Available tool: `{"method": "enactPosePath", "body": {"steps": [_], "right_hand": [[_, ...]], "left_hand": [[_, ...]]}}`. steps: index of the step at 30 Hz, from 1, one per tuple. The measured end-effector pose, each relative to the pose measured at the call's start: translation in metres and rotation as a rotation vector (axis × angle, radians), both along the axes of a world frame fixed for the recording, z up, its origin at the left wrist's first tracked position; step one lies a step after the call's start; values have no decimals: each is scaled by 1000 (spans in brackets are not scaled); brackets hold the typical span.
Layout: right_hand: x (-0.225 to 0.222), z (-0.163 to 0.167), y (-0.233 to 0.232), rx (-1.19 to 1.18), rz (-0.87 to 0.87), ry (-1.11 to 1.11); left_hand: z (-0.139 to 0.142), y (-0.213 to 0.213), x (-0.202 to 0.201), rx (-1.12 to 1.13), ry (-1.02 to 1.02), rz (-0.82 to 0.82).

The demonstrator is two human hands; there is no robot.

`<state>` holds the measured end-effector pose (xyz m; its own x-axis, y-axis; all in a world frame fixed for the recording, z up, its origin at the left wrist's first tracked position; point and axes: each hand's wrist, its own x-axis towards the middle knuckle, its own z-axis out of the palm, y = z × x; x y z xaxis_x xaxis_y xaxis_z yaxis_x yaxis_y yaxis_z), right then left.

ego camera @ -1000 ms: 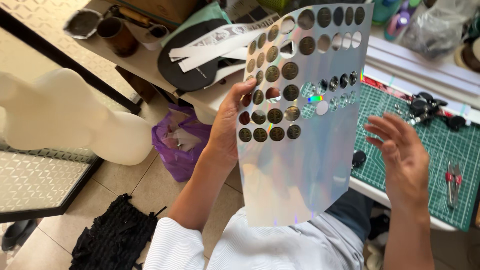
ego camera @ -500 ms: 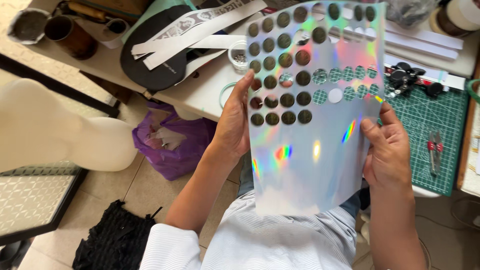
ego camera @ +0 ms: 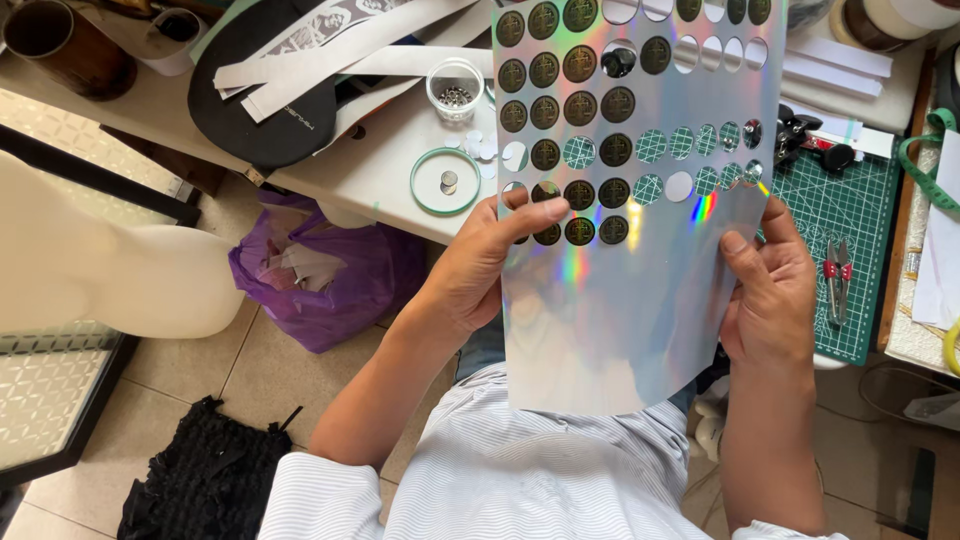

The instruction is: The person assembles small keychains by peeling circular holographic stickers from a sheet and pressing them onto black keychain fobs. They handle the sticker sheet and fobs by hand, repeatedly applying stickers to multiple fobs on a green cutting mat.

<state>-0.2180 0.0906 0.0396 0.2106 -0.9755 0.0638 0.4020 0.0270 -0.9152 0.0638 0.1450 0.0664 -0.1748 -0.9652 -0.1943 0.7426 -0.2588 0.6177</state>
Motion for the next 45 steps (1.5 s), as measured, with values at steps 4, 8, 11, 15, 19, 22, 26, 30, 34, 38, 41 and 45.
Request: {"method": "enactPosePath", "body": {"steps": [4, 8, 11, 15, 19, 22, 26, 30, 34, 38, 41, 45], "right_hand": [[-1, 1, -2, -29, -4, 11], [0, 4, -3, -37, 4, 23], [1, 5, -1, -30, 10, 27], [3, 5, 2, -13, 25, 9], [4, 5, 3, -27, 18, 40], [5, 4, 2, -28, 14, 32], [5, 4, 3, 1, 23, 32], [9, 4, 4, 30, 43, 13], [11, 6, 6, 42, 37, 16], [10, 7, 6, 25, 18, 17], [8, 8, 5, 25, 16, 8], [10, 7, 5, 20, 6, 15]], "left_hand": [[4, 1, -3, -27, 3, 3], [6, 4, -4, -37, 1, 20], [6, 8, -4, -33, 10, 12], [7, 12, -3, -59, 28, 4], [10, 15, -1, -63, -57, 1], [12, 14, -1, -66, -47, 5], [10, 16, -2, -75, -73, 37], [7, 15, -4, -46, -139, 61], [4, 16, -3, -56, -80, 49], [0, 17, 0, -40, 76, 53], [-2, 16, 2, -31, 81, 51], [-2, 13, 1, -12, 52, 39]]}}
